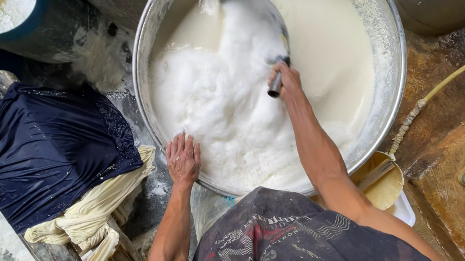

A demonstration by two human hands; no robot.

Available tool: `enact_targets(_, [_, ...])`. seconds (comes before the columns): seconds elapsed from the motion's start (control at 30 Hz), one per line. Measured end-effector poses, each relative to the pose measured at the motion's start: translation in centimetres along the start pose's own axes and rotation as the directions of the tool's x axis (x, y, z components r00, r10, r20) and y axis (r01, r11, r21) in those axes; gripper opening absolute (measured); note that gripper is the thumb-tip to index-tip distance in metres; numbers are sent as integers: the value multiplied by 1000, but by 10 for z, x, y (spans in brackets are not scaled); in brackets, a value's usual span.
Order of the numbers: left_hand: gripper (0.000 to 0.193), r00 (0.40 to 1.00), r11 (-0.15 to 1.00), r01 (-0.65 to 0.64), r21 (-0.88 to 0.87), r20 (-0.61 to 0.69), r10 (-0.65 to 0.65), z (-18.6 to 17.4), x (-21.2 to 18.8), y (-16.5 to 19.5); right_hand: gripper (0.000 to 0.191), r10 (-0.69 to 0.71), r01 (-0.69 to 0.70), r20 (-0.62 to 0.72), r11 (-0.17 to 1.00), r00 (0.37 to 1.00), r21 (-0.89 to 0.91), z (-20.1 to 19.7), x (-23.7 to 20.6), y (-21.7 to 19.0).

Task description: The person repeatedly scoops a white curd-like substance from a large metal basin using a metal scoop and transfers it into a blue bucket. The person stabilizes the basin with the left hand while scooping with the right hand.

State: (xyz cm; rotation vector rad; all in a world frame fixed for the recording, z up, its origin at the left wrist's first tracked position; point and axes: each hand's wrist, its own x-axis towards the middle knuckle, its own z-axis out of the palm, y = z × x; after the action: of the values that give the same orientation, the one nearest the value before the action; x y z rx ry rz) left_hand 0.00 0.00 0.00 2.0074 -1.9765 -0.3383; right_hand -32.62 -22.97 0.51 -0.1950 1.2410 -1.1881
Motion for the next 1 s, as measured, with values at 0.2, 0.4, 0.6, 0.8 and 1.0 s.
enact_targets(0.2, [38, 1000, 998, 12, 67, 19, -13, 2, -2, 1, 30, -139, 203, 189, 904, 972, -377, 89, -4, -40])
enact_targets(0.4, [37, 1000, 997, 5, 74, 7, -5, 4, -3, 4, 70, -184, 402, 358, 404, 915, -822, 106, -15, -43])
enact_targets(0.6, [37, 999, 997, -14, 72, -34, 17, -8, -3, 4, 88, -100, 262, 260, 9, 960, -965, 91, -32, -35])
enact_targets(0.8, [37, 997, 999, -36, 35, -67, 39, -8, -10, 7, 88, -122, 187, 192, -50, 974, -981, 37, -73, -33])
enact_targets(1.0, [36, 993, 998, -57, 3, -104, 57, -17, -25, 6, 89, -171, 75, 89, -88, 981, -993, -15, -121, -21])
